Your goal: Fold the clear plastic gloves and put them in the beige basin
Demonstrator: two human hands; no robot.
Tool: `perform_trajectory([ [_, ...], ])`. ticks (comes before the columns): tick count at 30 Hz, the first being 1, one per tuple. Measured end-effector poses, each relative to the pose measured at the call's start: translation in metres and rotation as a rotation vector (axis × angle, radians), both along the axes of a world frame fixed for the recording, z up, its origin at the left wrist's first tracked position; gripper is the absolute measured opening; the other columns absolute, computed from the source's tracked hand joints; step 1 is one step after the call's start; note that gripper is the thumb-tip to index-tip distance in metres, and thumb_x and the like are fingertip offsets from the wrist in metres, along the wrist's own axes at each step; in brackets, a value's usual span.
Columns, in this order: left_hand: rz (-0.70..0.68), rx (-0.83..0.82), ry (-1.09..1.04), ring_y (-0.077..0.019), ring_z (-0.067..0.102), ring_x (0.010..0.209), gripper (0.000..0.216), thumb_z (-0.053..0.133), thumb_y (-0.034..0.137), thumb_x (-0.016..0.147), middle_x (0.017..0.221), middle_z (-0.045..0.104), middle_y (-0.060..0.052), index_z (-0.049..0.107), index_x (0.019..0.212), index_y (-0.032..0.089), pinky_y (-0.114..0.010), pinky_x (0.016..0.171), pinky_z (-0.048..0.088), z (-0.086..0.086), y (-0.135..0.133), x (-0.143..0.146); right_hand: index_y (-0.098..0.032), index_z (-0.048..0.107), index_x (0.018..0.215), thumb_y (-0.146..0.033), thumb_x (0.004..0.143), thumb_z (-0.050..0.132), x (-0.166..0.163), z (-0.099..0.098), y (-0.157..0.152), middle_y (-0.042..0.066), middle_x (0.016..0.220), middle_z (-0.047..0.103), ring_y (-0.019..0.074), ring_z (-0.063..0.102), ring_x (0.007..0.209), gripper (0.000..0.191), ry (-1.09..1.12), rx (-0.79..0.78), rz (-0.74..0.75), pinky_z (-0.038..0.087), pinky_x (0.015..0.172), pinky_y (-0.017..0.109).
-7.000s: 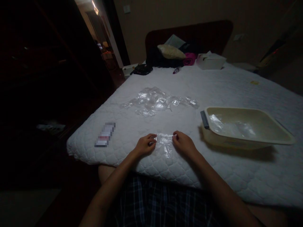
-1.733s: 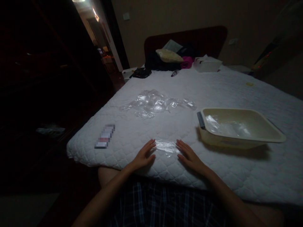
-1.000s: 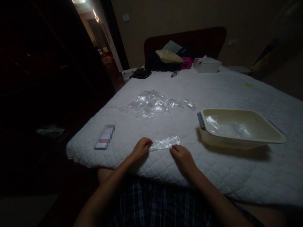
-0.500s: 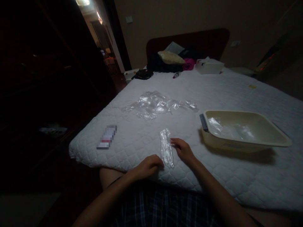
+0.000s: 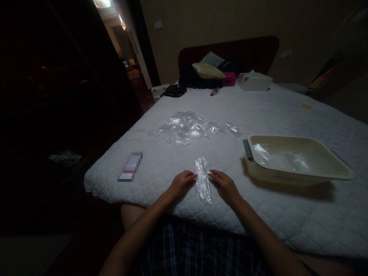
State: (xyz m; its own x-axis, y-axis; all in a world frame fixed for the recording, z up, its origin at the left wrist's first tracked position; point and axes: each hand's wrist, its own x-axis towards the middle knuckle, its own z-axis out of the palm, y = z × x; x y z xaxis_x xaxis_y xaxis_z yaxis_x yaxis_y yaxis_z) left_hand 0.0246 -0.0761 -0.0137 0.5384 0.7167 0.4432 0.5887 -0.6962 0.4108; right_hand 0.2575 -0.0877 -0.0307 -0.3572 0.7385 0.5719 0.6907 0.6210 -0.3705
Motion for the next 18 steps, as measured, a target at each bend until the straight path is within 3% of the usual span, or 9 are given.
perform_trajectory([
  [6, 0.016, -0.009, -0.076, -0.0143, 0.055, 0.082, 0.022, 0.047, 0.023, 0.084, 0.089, 0.061, -0.007, 0.061, 0.100, 0.018, -0.028, 0.072, 0.046, -0.012, 0.004, 0.005, -0.020, 0.055, 0.111, -0.017, 0.086, 0.043, -0.001, 0.002, -0.002, 0.009, 0.106, 0.062, 0.0197, 0.056, 0.093, 0.028, -0.163, 0.045, 0.076, 0.047, 0.078, 0.035],
  [18, 0.063, -0.064, -0.024, -0.0149, 0.053, 0.084, 0.022, 0.047, 0.028, 0.084, 0.088, 0.060, -0.006, 0.065, 0.092, 0.019, -0.027, 0.074, 0.044, -0.014, 0.007, 0.008, -0.019, 0.062, 0.089, -0.021, 0.085, 0.045, -0.005, 0.007, 0.001, 0.005, 0.084, 0.065, 0.0176, 0.056, 0.080, 0.018, -0.145, -0.153, 0.054, 0.043, 0.075, 0.030],
])
